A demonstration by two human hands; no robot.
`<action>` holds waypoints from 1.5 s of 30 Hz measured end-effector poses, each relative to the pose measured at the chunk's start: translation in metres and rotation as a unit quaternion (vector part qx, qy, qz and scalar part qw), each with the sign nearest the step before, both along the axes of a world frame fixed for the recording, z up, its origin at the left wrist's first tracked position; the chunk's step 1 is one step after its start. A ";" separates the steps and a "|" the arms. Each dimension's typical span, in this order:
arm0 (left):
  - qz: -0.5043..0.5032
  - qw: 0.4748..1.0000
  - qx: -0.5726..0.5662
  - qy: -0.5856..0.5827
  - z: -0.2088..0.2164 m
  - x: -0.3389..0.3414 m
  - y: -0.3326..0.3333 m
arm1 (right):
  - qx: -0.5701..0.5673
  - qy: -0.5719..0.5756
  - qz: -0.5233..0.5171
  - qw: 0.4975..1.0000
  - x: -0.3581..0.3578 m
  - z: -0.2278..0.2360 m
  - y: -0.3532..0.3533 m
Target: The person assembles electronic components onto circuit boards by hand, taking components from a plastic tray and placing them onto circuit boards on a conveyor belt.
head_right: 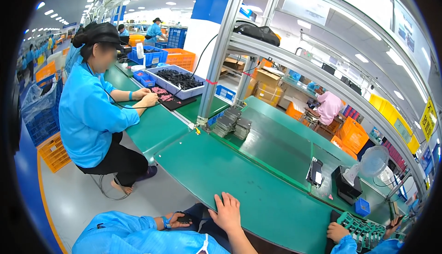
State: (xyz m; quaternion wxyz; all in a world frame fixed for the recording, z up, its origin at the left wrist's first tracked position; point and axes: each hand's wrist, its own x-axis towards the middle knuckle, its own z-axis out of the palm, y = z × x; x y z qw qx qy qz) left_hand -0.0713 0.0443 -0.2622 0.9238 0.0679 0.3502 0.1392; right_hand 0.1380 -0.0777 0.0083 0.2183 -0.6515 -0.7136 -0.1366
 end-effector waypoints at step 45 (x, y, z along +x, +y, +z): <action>-0.122 0.992 -0.002 -0.040 0.035 0.000 -0.029 | 0.011 0.006 0.004 1.000 -0.012 0.013 -0.014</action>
